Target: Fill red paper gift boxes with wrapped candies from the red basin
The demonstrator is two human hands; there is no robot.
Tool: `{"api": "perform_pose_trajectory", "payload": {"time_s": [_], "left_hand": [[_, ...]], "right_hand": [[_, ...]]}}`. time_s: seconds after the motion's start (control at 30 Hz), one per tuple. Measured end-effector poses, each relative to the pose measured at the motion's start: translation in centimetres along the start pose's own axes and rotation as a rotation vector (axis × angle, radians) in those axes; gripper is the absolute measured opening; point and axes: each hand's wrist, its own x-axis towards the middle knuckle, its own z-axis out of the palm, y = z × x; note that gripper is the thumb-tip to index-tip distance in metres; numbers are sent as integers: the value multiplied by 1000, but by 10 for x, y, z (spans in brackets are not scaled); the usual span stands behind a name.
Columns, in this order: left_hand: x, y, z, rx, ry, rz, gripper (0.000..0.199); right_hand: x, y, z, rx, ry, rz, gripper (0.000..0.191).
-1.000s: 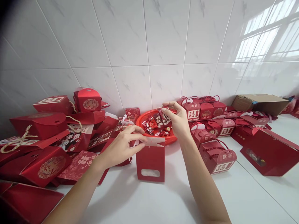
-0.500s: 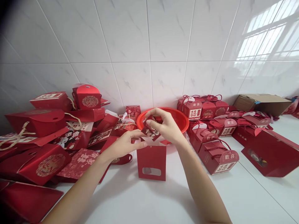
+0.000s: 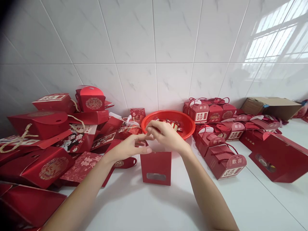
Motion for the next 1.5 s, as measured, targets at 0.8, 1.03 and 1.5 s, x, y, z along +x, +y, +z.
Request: {"api": "perform_pose_trajectory", "payload": {"time_s": [0.8, 1.03, 1.5], "left_hand": [[2, -9, 6, 290, 174, 204, 61], [12, -16, 13, 242, 226, 289, 23], [10, -16, 9, 283, 170, 254, 14]], "right_hand": [[-11, 15, -36, -28, 29, 96, 32], [-14, 19, -41, -246, -256, 214, 37], [-4, 44, -30, -365, -289, 154, 17]]}}
